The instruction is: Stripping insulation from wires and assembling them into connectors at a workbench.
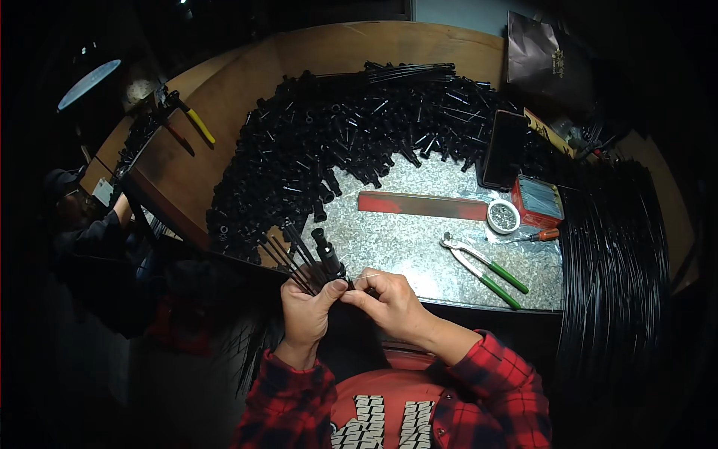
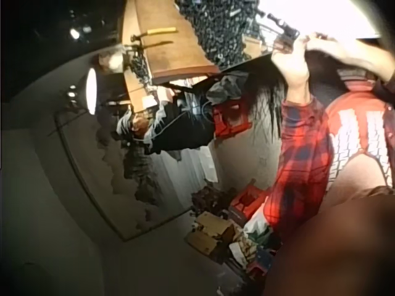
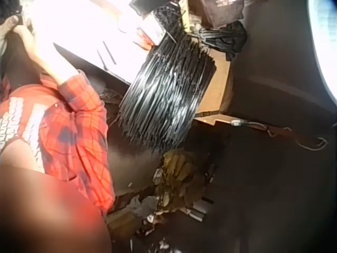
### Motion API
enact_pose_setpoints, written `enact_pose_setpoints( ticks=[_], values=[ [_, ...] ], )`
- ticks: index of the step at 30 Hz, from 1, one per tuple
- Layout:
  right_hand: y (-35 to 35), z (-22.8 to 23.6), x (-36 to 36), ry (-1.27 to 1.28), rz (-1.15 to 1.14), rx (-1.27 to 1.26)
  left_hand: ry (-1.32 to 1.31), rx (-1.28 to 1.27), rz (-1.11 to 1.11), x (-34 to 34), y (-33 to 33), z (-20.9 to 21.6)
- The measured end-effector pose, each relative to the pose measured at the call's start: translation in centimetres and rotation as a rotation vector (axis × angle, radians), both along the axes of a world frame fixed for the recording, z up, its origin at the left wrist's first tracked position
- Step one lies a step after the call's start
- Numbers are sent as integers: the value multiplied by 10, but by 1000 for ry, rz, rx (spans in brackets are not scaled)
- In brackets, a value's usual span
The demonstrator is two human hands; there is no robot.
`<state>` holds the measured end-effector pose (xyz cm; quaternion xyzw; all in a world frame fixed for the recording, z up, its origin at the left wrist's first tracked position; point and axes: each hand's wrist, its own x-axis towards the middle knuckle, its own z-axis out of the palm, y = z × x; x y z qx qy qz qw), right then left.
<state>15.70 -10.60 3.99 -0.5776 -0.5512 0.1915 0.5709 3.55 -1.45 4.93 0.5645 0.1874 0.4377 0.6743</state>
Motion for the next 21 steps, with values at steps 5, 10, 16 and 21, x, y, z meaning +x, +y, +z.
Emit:
enact_pose_setpoints(
  ticks=[5,10,16,21],
  values=[
    [2,2,4,170,48,-141,-10,-14,-64,-6,10,-11],
    [5,-2,13,542,299,-334,-39,-47,-266,-13,21,-10],
    [8,-2,14,519,161,-338,10,-75,-125,2,8,-13],
    [20,-14,-1,490,19,-271,41,269,188,19,-19,-21]
  ],
)
